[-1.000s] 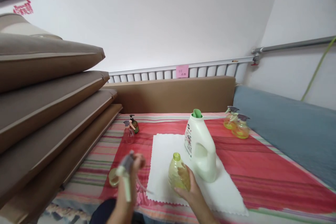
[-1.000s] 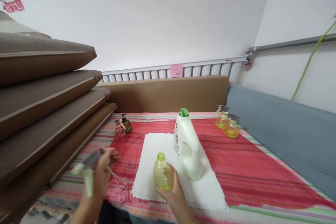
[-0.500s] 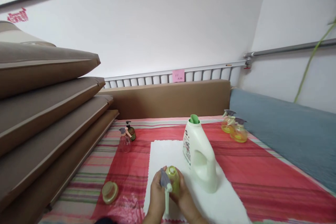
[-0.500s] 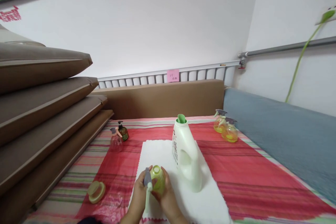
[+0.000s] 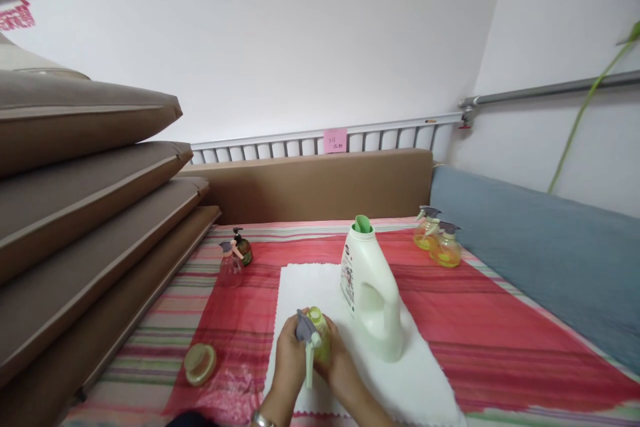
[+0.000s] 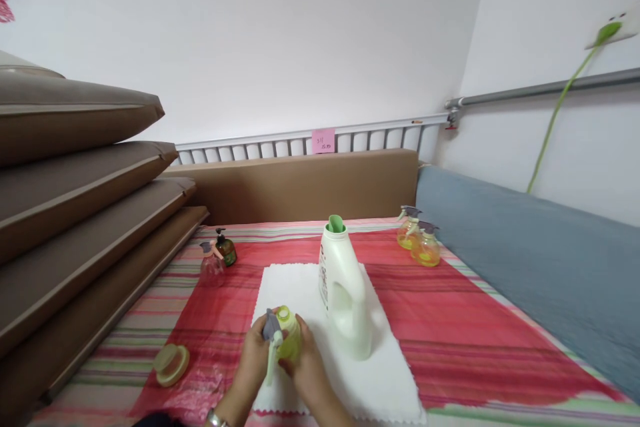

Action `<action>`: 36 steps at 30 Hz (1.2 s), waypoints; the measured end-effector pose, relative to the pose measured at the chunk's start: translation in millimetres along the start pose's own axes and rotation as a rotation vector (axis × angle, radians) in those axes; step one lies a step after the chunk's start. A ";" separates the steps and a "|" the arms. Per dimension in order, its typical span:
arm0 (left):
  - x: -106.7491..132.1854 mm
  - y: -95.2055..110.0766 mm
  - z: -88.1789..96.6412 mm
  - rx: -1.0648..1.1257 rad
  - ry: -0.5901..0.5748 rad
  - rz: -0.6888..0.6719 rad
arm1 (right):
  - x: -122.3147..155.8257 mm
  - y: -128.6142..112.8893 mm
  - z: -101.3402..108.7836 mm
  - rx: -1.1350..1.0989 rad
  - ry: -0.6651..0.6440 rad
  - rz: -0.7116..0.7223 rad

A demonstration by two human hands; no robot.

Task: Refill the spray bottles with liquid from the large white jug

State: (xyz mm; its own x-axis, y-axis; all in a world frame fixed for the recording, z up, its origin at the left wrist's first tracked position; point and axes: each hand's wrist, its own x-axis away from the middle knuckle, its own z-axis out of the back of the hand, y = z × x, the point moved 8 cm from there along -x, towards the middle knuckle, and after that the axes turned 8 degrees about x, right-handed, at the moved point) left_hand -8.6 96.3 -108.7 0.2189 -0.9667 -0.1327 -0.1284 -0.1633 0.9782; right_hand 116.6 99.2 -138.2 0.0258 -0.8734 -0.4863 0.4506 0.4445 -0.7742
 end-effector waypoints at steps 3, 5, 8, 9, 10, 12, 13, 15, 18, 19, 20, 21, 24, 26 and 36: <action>-2.1 -6.7 3.8 0.026 -0.026 -0.007 | 10.8 -1.1 34.1 -0.033 0.030 -0.070; -2.4 -10.3 6.4 0.051 -0.030 -0.022 | 21.3 0.3 69.2 -0.023 0.059 -0.122; -1.8 -14.8 8.8 0.057 -0.007 -0.021 | 30.0 12.7 133.3 -0.003 0.200 -0.259; -1.6 -16.4 9.1 0.061 0.001 -0.014 | 29.4 18.8 153.3 -0.004 0.266 -0.312; -1.5 -18.3 9.0 0.067 0.006 -0.005 | 26.2 24.4 169.5 -0.005 0.319 -0.351; -1.6 -22.6 8.2 0.086 0.002 0.011 | 13.1 33.5 188.1 -0.012 0.375 -0.400; -1.7 -25.0 8.0 0.093 -0.002 0.017 | 3.9 36.3 190.2 -0.016 0.373 -0.407; -1.6 -29.3 8.2 0.100 -0.007 0.027 | -15.9 38.1 183.0 -0.027 0.322 -0.404; 0.7 -28.9 8.6 0.113 -0.001 0.035 | -38.9 32.6 163.1 -0.006 0.228 -0.407; 2.2 -26.3 8.4 0.120 0.004 0.038 | -44.1 29.2 158.6 0.012 0.209 -0.416; 3.9 -22.8 7.8 0.128 0.007 0.043 | -48.4 25.1 156.1 0.033 0.197 -0.425; 5.6 -18.5 6.9 0.137 0.009 0.049 | -52.3 20.4 155.6 0.056 0.190 -0.432; 9.0 -5.5 4.5 0.153 0.017 0.054 | -63.1 3.7 163.4 0.126 0.171 -0.440; 9.4 -0.6 4.8 0.149 0.033 0.050 | -69.3 -8.4 173.6 0.177 0.141 -0.438; 8.4 -12.3 6.9 0.138 0.071 0.049 | -76.0 -50.3 217.7 0.416 -0.306 -0.376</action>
State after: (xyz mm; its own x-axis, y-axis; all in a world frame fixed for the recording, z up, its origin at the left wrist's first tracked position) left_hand -11.8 88.8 -122.9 0.2765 -0.9585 -0.0690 -0.2711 -0.1467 0.9513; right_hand 286.2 99.9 25.9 0.0246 -0.9993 -0.0271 0.7859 0.0360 -0.6173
